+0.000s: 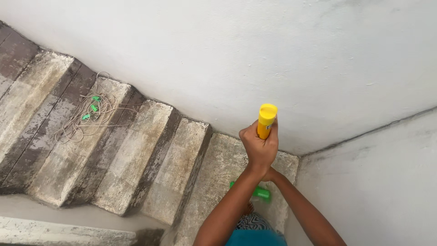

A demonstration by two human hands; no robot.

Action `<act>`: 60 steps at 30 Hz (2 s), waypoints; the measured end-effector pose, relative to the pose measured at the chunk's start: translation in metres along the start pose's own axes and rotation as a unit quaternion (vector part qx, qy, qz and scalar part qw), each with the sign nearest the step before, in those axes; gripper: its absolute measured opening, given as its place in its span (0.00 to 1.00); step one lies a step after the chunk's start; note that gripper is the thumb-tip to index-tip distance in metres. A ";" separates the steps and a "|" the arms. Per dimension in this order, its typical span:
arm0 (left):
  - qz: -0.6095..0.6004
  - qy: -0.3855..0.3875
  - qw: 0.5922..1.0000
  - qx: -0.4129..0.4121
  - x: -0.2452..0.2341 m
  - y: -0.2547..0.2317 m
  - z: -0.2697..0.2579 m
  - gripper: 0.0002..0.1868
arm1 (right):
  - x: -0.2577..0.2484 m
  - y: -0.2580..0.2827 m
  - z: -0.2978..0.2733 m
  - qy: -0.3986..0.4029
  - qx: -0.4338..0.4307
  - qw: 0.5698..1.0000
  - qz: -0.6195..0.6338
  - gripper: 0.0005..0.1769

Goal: The person scrubs the corners and edges of concrete stairs using a green brush attached to a long yellow pole, moving between the steps and the side wall.

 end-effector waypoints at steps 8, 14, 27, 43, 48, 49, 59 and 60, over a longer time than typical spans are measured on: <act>-0.085 0.079 0.992 0.056 0.087 -0.030 0.042 0.17 | -0.145 0.021 -0.009 -0.100 -0.058 0.981 0.158 0.18; -0.062 0.072 0.989 0.115 0.129 0.019 0.022 0.14 | -0.178 0.011 -0.024 -0.219 -0.017 0.975 0.008 0.28; -0.024 0.141 0.987 0.078 0.172 -0.028 0.062 0.24 | -0.161 0.050 -0.098 -0.100 0.157 0.980 -0.070 0.12; 0.047 0.164 0.945 0.278 0.220 0.073 -0.016 0.16 | -0.160 -0.015 -0.126 -0.494 0.147 0.849 -0.115 0.18; 0.057 0.201 0.957 0.201 0.227 0.060 0.002 0.16 | -0.141 -0.010 -0.144 -0.430 0.206 0.874 -0.094 0.14; 0.048 0.207 0.960 0.180 0.225 0.053 0.019 0.16 | -0.146 0.004 -0.136 -0.387 0.199 0.896 -0.084 0.13; -0.180 0.381 0.902 -0.093 0.225 0.077 0.036 0.18 | -0.190 0.056 -0.111 -0.501 0.261 0.807 -0.171 0.33; -0.146 0.411 0.888 -0.143 0.227 0.098 0.017 0.20 | -0.192 0.048 -0.110 -0.521 0.205 0.813 -0.162 0.24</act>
Point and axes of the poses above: each hand's wrist, its own z-axis towards the middle knuckle, its own x-axis out of the palm, y = z × x, the point moved 7 cm from there along z, towards the middle knuckle, and after that the axes turned 6 degrees about y, right-handed, at the moved point
